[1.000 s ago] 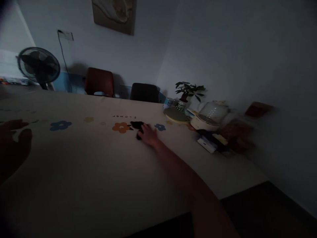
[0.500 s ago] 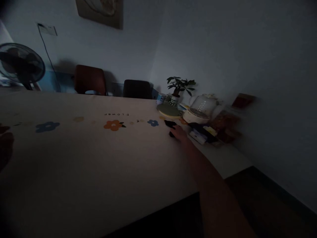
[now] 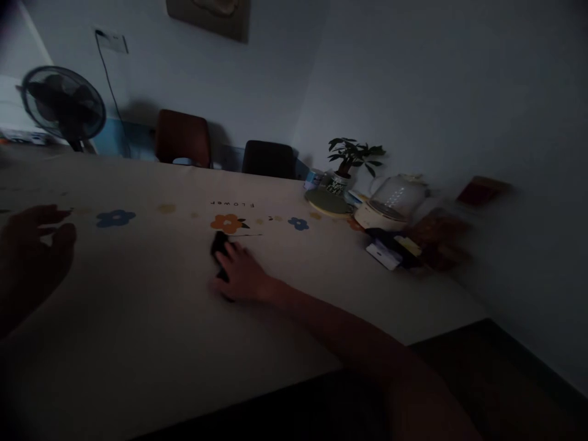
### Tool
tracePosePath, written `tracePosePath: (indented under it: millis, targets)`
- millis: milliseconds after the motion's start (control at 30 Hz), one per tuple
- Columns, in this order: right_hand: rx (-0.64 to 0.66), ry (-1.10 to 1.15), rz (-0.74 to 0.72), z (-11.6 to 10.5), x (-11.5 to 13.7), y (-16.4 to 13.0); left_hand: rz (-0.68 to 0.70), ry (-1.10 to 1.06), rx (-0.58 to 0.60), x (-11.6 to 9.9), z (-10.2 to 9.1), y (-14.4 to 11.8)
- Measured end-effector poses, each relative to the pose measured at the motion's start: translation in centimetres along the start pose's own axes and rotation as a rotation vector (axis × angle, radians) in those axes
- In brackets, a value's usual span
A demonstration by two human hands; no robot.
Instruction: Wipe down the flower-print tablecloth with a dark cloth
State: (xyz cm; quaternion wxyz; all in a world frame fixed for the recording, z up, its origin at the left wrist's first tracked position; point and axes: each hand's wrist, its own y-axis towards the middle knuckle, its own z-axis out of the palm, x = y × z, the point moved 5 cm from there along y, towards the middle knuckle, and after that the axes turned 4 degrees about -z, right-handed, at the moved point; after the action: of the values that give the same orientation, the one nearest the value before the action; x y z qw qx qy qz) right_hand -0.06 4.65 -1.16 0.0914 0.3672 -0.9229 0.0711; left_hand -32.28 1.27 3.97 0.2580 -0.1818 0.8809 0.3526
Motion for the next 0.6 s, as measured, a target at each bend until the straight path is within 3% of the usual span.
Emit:
tracePosePath:
  millis: [200, 333, 467, 600]
  targets:
    - [-0.063, -0.04, -0.26, 2.3, 14.2, 11.1, -0.078, -0.05, -0.032, 1.2, -0.2, 0.9]
    - [-0.104, -0.148, -0.315, 4.3, 20.8, 18.3, -0.225, -0.061, -0.02, 2.4, -0.7, 2.1]
    - [-0.049, -0.247, -0.368, 5.2, 23.2, 21.3, -0.292, 0.003, -0.119, 2.9, -2.1, 2.7]
    - [-0.056, -0.216, -0.375, 5.1, 22.2, 19.8, -0.331, -0.009, -0.045, 3.5, -1.5, 2.6]
